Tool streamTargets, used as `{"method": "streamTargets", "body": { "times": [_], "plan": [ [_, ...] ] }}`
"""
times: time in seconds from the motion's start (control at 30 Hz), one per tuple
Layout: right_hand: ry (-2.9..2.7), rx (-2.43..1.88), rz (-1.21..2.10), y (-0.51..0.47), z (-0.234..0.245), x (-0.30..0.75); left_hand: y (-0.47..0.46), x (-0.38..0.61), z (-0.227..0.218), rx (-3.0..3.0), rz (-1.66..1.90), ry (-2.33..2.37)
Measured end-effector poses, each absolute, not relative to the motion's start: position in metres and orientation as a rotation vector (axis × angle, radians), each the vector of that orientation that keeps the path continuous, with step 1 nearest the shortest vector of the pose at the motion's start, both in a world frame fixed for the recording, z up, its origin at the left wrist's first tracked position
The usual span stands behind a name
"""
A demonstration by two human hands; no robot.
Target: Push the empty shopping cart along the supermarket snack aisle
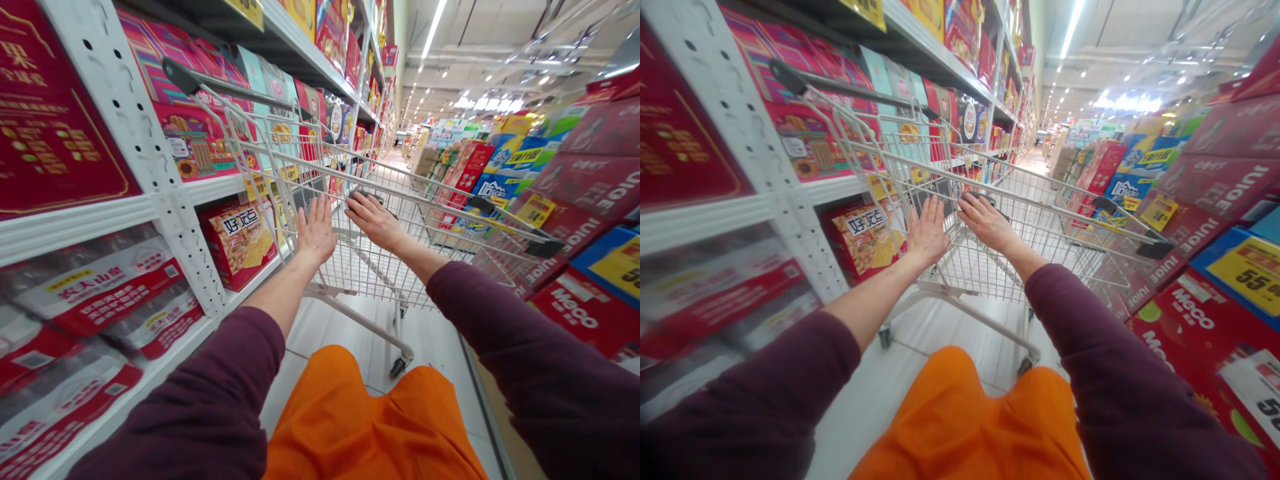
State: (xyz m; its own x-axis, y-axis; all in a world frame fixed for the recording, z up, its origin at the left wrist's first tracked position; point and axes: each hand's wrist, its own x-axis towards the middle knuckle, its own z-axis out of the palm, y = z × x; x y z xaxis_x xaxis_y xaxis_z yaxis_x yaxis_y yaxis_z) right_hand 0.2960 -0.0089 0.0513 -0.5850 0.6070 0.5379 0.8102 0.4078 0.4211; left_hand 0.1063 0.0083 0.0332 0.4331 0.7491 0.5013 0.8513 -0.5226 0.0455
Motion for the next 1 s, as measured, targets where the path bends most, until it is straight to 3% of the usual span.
{"method": "streamTargets", "body": {
  "times": [0.3, 0.4, 0.7, 0.83, 1.0],
  "plan": [
    [-2.58, -1.155, -0.887, -0.022, -0.027, 0.305, 0.005, 0.098, 0.024, -2.49, -0.621, -1.418],
    [-2.609, -1.08, -0.894, -0.017, -0.021, 0.299, 0.008, 0.096, 0.026, -2.479, -0.632, -1.421],
    [-2.426, -1.046, -0.983, 0.023, 0.062, 0.258, 0.02, 0.082, 0.033, -2.421, -0.698, -1.468],
    [-2.462, -1.068, -0.965, 0.027, 0.047, 0.257, 0.021, 0.075, 0.032, -2.398, -0.642, -1.499],
    [-2.569, -1.027, -0.934, 0.014, -0.009, 0.26, 0.017, 0.069, 0.021, -2.396, -0.602, -1.534]
  ]
}}
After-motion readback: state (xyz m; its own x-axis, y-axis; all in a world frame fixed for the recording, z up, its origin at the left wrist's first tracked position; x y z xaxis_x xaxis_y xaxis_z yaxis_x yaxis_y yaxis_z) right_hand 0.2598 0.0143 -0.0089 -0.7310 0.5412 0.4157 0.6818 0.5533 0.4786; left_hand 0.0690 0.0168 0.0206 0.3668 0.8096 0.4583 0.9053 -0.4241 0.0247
